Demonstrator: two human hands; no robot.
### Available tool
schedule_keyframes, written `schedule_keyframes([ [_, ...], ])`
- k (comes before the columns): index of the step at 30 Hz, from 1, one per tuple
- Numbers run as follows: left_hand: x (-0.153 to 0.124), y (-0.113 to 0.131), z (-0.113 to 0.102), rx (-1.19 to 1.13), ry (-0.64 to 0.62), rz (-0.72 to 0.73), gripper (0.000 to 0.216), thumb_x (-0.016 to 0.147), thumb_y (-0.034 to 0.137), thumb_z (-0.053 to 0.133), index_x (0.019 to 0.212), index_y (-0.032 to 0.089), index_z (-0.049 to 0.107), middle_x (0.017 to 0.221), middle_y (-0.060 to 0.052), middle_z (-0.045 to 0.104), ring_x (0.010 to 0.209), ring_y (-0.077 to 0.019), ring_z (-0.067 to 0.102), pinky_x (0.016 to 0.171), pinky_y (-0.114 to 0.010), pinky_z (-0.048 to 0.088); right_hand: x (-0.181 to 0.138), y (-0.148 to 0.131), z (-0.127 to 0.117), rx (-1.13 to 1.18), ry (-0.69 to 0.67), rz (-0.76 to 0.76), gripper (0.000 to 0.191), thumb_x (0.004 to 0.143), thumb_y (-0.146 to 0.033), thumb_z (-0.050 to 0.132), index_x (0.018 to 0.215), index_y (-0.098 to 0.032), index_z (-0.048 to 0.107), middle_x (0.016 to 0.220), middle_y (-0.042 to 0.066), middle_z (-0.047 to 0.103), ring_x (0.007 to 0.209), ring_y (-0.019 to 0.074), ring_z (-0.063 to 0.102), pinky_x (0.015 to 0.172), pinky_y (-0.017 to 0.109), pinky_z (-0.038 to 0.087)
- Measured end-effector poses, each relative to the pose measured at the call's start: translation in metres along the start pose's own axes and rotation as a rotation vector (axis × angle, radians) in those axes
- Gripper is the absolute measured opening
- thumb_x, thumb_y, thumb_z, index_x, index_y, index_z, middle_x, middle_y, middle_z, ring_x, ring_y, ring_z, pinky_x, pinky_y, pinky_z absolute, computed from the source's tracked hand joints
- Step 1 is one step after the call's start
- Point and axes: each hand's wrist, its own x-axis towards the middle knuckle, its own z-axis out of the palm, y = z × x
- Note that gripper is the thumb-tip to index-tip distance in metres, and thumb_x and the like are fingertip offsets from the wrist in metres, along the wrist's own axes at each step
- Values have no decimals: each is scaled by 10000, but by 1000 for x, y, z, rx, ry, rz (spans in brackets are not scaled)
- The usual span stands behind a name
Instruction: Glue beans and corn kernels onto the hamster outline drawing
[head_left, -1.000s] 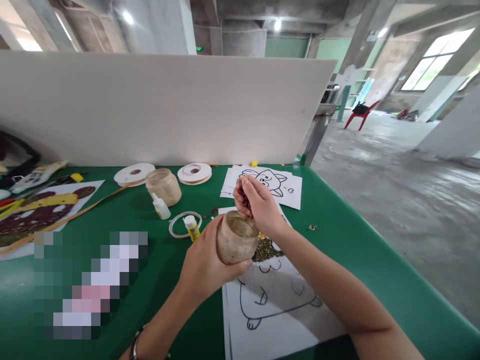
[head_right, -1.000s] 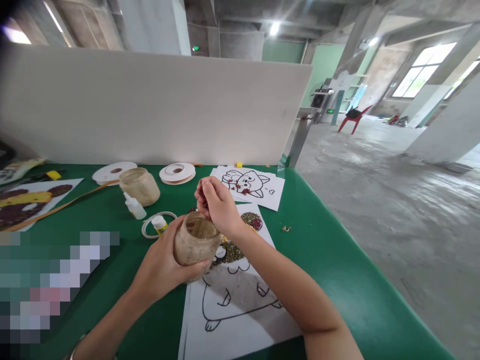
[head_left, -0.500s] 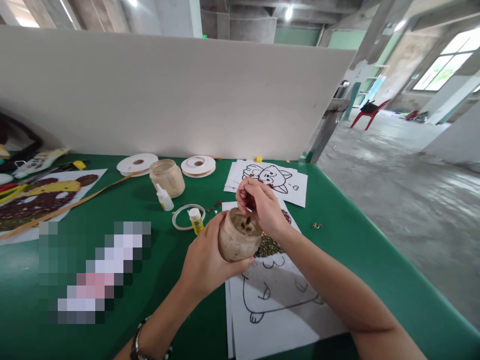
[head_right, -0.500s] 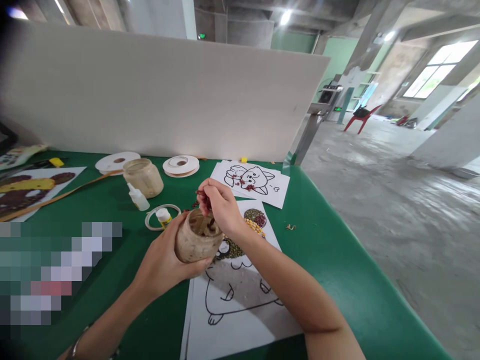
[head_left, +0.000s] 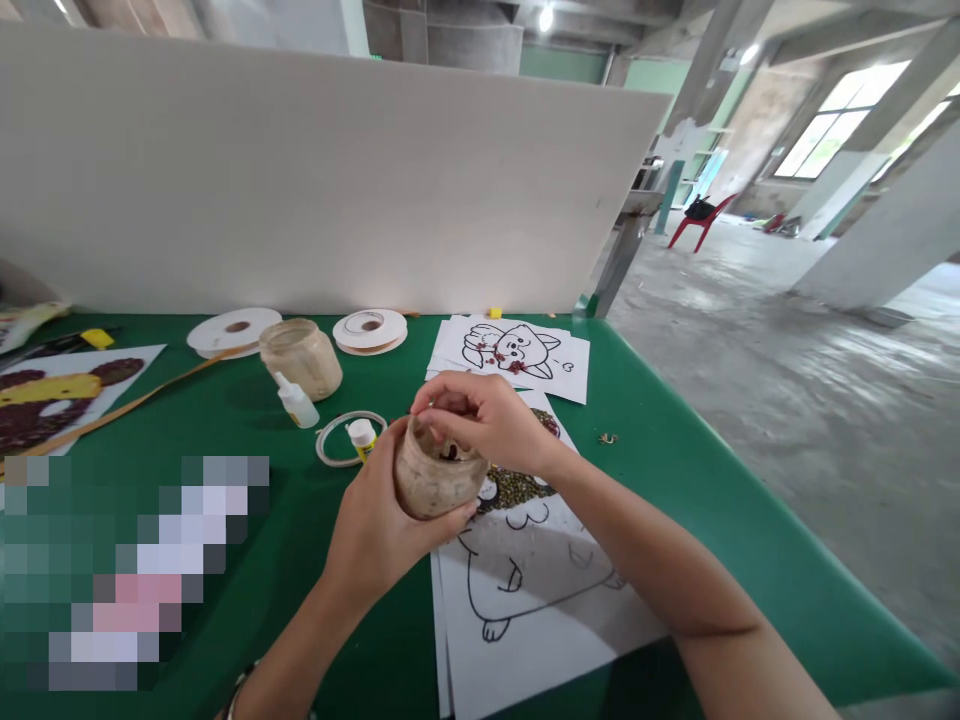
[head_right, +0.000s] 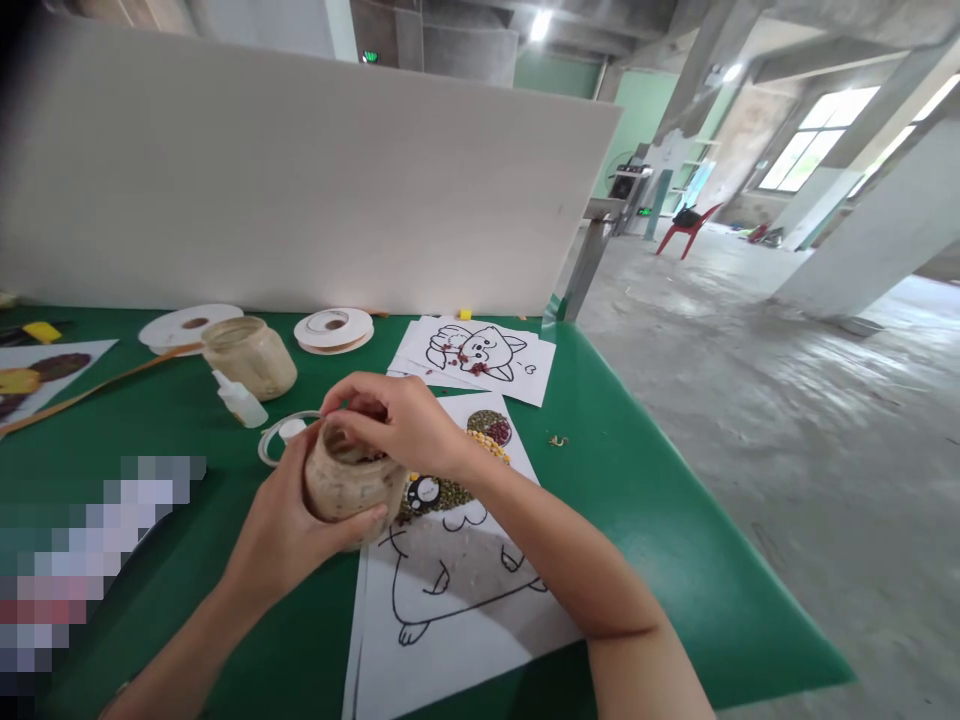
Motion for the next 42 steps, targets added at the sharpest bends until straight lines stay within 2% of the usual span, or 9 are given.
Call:
schedule_keyframes([
  [6, -1, -3, 0, -19, 21, 21, 708, 576, 429, 670, 1170, 171, 384, 1038, -92, 615, 913, -275, 625, 708, -370, 534, 4, -1, -10, -111, -42, -145, 126, 801, -254, 534, 753, -180, 624, 701, -12, 631, 659, 67, 564, 613, 198, 443],
  [11, 0, -2, -2, -62, 69, 71, 696, 572, 391, 681, 1178, 204, 396, 1106, -78, 598, 992, -272, 594, 780, -367, 516, 28, 45, -64, 3, 643, -26, 465, 825, -435, 460, 436, -184, 415, 437, -39, 435, 419, 39, 389, 429, 200, 318],
  [13, 0, -1, -2, -95, 80, 57, 684, 572, 379, 682, 1177, 217, 403, 1098, -64, 602, 988, -264, 595, 782, -361, 515, 36, 66, -82, -8, 748, 56, 489, 824, -468, 444, 430, -192, 351, 411, -57, 367, 389, 34, 318, 403, 205, 266],
  [20, -1, -3, 3, -113, 57, 3, 685, 574, 371, 674, 1177, 205, 393, 1121, -90, 576, 1024, -282, 570, 835, -420, 482, 28, 47, -50, -52, 519, 45, 449, 781, -437, 519, 433, -184, 388, 438, -49, 409, 391, 34, 329, 409, 210, 277],
  [24, -1, -4, 4, -106, 16, -32, 727, 559, 388, 681, 1188, 188, 374, 1110, -101, 577, 1008, -283, 576, 799, -408, 498, 15, 3, -22, -380, -108, -153, 97, 800, -246, 541, 761, -173, 592, 571, -44, 524, 519, 51, 435, 522, 195, 366],
  [27, -1, -2, 3, -156, 35, -38, 689, 576, 381, 663, 1179, 192, 389, 1086, -84, 586, 982, -261, 584, 796, -392, 497, 12, -5, -24, -336, -301, -166, 206, 840, -168, 458, 1015, -159, 566, 750, 0, 616, 655, 66, 539, 608, 203, 431],
  [31, -3, -2, 2, -171, 58, -5, 688, 552, 365, 684, 1162, 200, 412, 1098, -79, 584, 1008, -270, 569, 843, -415, 473, 20, 25, -63, -352, -92, -41, 245, 880, -204, 347, 938, -161, 581, 918, 43, 627, 745, 75, 587, 684, 214, 477],
  [34, -3, -2, 2, -172, 88, -23, 662, 555, 361, 681, 1147, 205, 429, 1091, -69, 589, 1014, -271, 565, 844, -408, 474, 26, 65, -99, -765, 296, 428, 393, 924, -240, 168, 1177, -164, 459, 1042, 89, 608, 856, 114, 605, 743, 255, 474],
  [42, -4, -1, 3, -147, 89, -65, 660, 566, 391, 670, 1154, 209, 429, 1093, -64, 593, 1009, -269, 570, 831, -395, 478, 28, 139, -102, -1083, 216, 795, 576, 810, -515, 432, 1204, -96, 459, 1245, 230, 473, 1064, 366, 513, 833, 471, 403],
])
